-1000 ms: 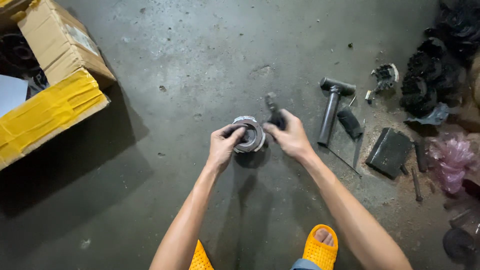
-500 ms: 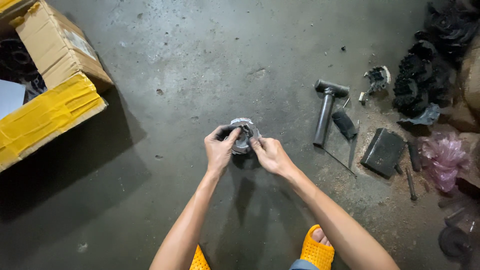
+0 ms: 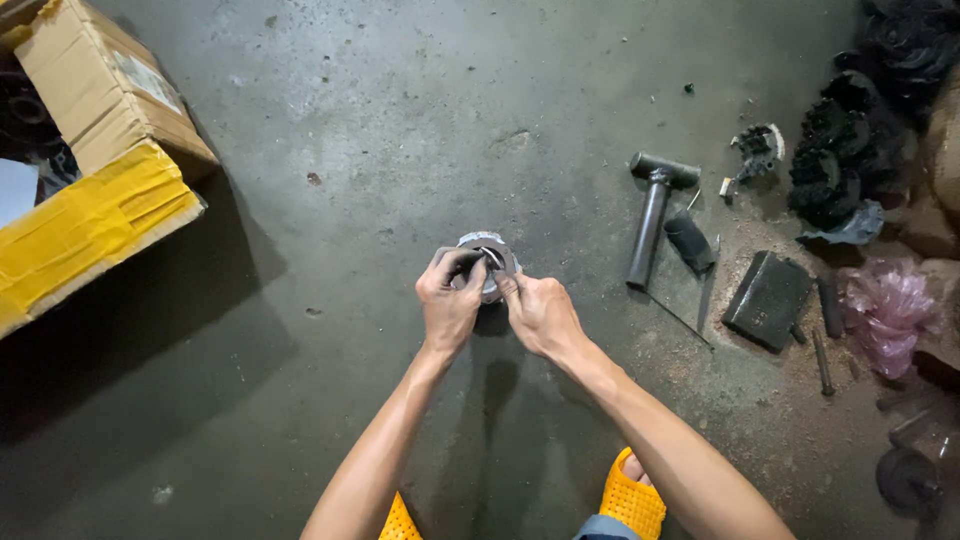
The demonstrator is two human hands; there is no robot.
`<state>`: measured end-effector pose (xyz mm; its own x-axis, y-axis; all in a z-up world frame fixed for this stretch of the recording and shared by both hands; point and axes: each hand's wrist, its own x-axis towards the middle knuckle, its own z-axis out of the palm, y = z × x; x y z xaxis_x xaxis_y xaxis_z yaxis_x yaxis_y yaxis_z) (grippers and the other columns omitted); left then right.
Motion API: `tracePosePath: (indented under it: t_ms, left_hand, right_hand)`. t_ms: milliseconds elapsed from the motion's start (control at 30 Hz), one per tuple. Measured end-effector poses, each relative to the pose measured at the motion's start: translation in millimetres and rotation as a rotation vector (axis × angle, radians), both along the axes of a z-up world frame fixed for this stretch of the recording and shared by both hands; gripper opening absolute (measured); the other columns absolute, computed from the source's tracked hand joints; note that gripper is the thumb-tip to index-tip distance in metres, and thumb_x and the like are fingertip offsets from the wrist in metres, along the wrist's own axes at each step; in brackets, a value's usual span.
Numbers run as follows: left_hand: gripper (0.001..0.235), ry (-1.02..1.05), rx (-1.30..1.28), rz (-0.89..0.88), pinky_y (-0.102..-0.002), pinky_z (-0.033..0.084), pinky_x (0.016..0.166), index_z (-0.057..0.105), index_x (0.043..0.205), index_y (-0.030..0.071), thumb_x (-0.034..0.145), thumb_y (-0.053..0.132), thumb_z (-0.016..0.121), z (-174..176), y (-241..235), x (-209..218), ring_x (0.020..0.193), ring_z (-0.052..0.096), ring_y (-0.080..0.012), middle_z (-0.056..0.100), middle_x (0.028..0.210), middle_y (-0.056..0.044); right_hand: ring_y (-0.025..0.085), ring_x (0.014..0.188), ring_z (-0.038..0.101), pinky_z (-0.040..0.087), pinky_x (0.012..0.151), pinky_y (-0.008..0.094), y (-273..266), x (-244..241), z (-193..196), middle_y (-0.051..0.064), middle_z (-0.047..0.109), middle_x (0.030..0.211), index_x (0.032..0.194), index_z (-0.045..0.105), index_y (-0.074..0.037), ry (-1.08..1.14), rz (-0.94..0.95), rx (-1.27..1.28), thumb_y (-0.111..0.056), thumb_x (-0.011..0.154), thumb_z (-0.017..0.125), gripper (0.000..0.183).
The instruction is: Repairing a circular mechanical component using a hammer and a small metal tool while sitting on the floor
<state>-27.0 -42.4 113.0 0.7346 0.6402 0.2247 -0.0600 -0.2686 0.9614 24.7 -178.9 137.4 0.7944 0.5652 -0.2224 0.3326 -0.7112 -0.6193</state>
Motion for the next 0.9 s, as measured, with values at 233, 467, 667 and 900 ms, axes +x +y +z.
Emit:
tracePosePath:
  t_ms: [233,467,667,900]
  left_hand:
    - [0.012,-0.026,0.07,-0.023,-0.033,0.057,0.065,0.072,0.09,0.009,0.085,-0.001,0.077,-7,2,1,0.072,0.07,-0.0232,0.068,0.08,-0.007]
    - [0.01,0.119,0.164,-0.038,-0.04,0.058,0.071,0.071,0.093,0.01,0.088,0.001,0.074,-25,13,-3,0.081,0.071,-0.0333,0.068,0.084,-0.009]
    - [0.007,0.415,0.088,0.037,-0.05,0.055,0.074,0.068,0.095,0.003,0.09,0.005,0.072,-75,33,-44,0.085,0.07,-0.0442,0.068,0.085,-0.023]
    - [0.005,0.514,-0.123,0.036,-0.041,0.057,0.072,0.07,0.087,0.006,0.09,0.01,0.072,-61,18,-44,0.081,0.074,-0.0336,0.073,0.079,-0.017]
  right_hand:
    - [0.045,0.068,0.071,0.053,0.06,0.053,-1,-2,1,0.027,0.064,0.065,0.073,0.063,-0.003,0.039,-0.023,0.147,-0.035,0.11,0.037,0.055]
    - [0.047,0.085,0.072,0.054,0.067,0.054,-3,8,-20,0.029,0.072,0.081,0.095,0.069,0.006,0.115,-0.163,0.096,-0.018,0.1,0.057,0.027]
    - [0.054,0.099,0.068,0.053,0.079,0.06,-10,26,-45,0.036,0.07,0.093,0.102,0.066,0.011,0.258,-0.327,-0.008,-0.03,0.083,0.079,0.048]
    - [0.048,0.103,0.07,0.053,0.08,0.055,-3,32,-86,0.031,0.072,0.094,0.101,0.069,0.005,0.397,-0.372,-0.028,-0.042,0.067,0.091,0.061]
